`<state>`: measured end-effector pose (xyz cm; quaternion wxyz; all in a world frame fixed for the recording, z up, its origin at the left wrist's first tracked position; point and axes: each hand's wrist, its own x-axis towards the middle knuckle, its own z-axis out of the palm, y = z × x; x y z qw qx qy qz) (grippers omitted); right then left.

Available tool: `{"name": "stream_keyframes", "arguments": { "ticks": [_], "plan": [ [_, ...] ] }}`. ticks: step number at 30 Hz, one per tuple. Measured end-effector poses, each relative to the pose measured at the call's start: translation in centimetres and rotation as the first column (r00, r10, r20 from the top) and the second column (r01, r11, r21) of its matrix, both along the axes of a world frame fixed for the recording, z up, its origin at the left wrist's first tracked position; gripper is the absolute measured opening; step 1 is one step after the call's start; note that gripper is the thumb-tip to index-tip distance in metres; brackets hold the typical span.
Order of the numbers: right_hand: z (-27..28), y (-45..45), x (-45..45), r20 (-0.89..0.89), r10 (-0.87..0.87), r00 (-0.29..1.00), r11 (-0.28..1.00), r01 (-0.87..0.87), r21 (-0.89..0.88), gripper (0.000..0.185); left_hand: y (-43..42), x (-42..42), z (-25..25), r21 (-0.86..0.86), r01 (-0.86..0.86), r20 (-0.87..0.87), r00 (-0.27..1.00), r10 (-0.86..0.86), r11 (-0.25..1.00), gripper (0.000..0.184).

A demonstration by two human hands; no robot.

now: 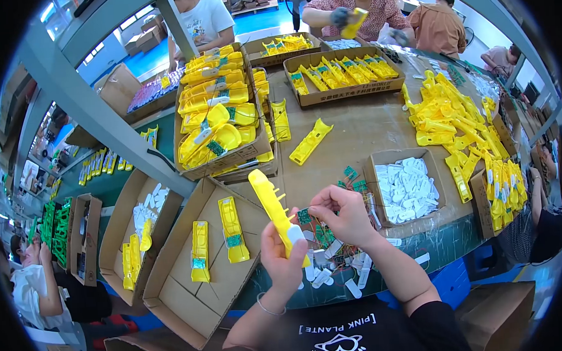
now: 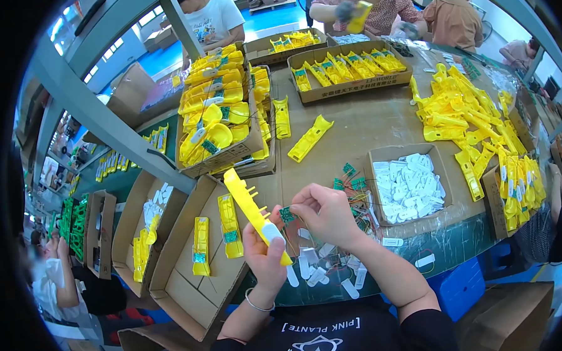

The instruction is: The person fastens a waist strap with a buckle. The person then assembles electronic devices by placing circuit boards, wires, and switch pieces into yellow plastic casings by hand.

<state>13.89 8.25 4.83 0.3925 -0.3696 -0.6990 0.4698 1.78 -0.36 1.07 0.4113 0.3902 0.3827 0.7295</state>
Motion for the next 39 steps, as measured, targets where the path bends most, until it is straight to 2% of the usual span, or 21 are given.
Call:
{"name": "stream_keyframes", "arguments": {
  "ticks": [2,3,4,5,6,8,9,13,15,16,18,19,21,23,25,26,28,30,32,34,39],
  "plan": [
    [0.1,-0.3,0.3,0.022,0.02,1.0,1.0,-0.02,0.012,0.009,0.0,-0.3,0.0,-0.008,-0.006,-0.033,0.999,0.006,1.0,0.047],
    [0.3,-0.5,0.4,0.017,0.023,1.0,1.0,-0.023,0.007,0.009,0.2,-1.1,0.3,-0.06,0.121,0.19,0.976,-0.107,0.991,0.044],
    [0.6,-0.7,0.5,-0.059,0.072,0.996,0.996,-0.075,-0.048,0.01,0.1,-2.0,0.5,-0.084,0.248,0.408,0.892,-0.194,0.965,0.042],
    [0.9,-1.0,0.5,-0.14,0.117,0.983,0.986,-0.131,-0.099,0.01,0.3,-3.2,-0.9,0.012,0.35,0.447,0.836,-0.318,0.937,0.042],
    [1.3,-1.4,0.2,-0.149,0.122,0.981,0.985,-0.138,-0.104,0.01,0.2,-3.5,-1.5,0.003,0.344,0.442,0.842,-0.31,0.939,0.042],
    [2.0,-2.1,-0.3,-0.115,0.171,0.979,0.969,-0.188,-0.162,0.01,0.0,-3.8,-2.1,0.128,0.523,0.642,0.604,-0.472,0.843,0.046],
    [2.1,-2.4,-0.6,-0.035,0.153,0.988,0.987,-0.154,-0.048,0.01,-0.1,-3.5,-2.3,0.106,0.518,0.633,0.623,-0.46,0.849,0.047],
    [1.9,-3.3,-1.3,0.038,0.107,0.994,0.991,-0.11,0.081,0.01,-0.7,-2.6,-2.1,0.082,0.482,0.639,0.646,-0.417,0.873,0.046],
    [1.6,-3.5,-1.5,0.059,0.068,0.996,0.977,-0.078,0.199,0.009,-0.8,-2.5,-2.3,0.048,0.486,0.528,0.73,-0.435,0.873,0.049],
    [1.4,-3.6,-1.5,0.068,0.045,0.997,0.965,-0.061,0.256,0.008,-0.9,-2.6,-2.6,0.046,0.491,0.529,0.726,-0.439,0.87,0.049],
    [1.0,-3.6,-1.4,0.103,0.039,0.994,0.954,-0.067,0.292,0.008,-0.9,-2.8,-3.0,0.04,0.502,0.402,0.783,-0.474,0.864,0.049],
    [0.9,-3.7,-1.4,0.134,0.04,0.99,0.942,-0.082,0.324,0.008,-0.9,-2.8,-3.0,0.039,0.505,0.403,0.782,-0.476,0.862,0.049],
    [1.3,-3.8,-1.5,0.117,0.041,0.992,0.946,-0.076,0.314,0.008,-0.9,-2.5,-2.7,0.109,0.526,0.602,0.64,-0.477,0.844,0.049],
    [1.4,-4.1,-1.5,0.098,0.038,0.994,0.952,-0.067,0.3,0.008,-1.1,-2.3,-3.2,0.089,0.502,0.6,0.663,-0.448,0.861,0.049],
    [1.3,-4.4,-1.5,0.224,0.009,0.975,0.925,-0.093,0.367,0.013,-0.9,-2.3,-3.3,0.075,0.479,0.594,0.683,-0.425,0.875,0.05],
    [1.3,-4.3,-1.4,0.224,0.009,0.975,0.926,-0.092,0.366,0.013,-1.0,-2.4,-3.0,0.08,0.475,0.609,0.672,-0.42,0.876,0.051],
    [1.2,-4.3,-1.3,0.202,0.008,0.979,0.838,-0.117,0.533,0.021,-1.2,-2.4,-2.6,0.08,0.464,0.628,0.664,-0.406,0.882,0.052],
    [0.9,-4.4,-0.9,0.227,0.009,0.974,0.812,-0.139,0.566,0.024,-1.1,-2.1,-2.3,0.049,0.481,0.543,0.723,-0.428,0.875,0.053],
    [0.8,-4.7,-0.8,0.254,0.002,0.967,0.786,-0.159,0.597,0.027,-1.1,-2.0,-2.1,0.078,0.488,0.558,0.701,-0.443,0.869,0.053],
    [1.0,-4.8,-0.8,0.287,-0.082,0.954,0.704,-0.148,0.694,0.028,-1.1,-1.9,-1.9,0.11,0.491,0.569,0.682,-0.46,0.864,0.054],
    [1.6,-5.2,-0.3,0.297,-0.067,0.952,0.688,-0.171,0.705,0.028,-1.3,-1.3,-1.3,0.096,0.478,0.519,0.724,-0.454,0.873,0.054]
  ]
}}
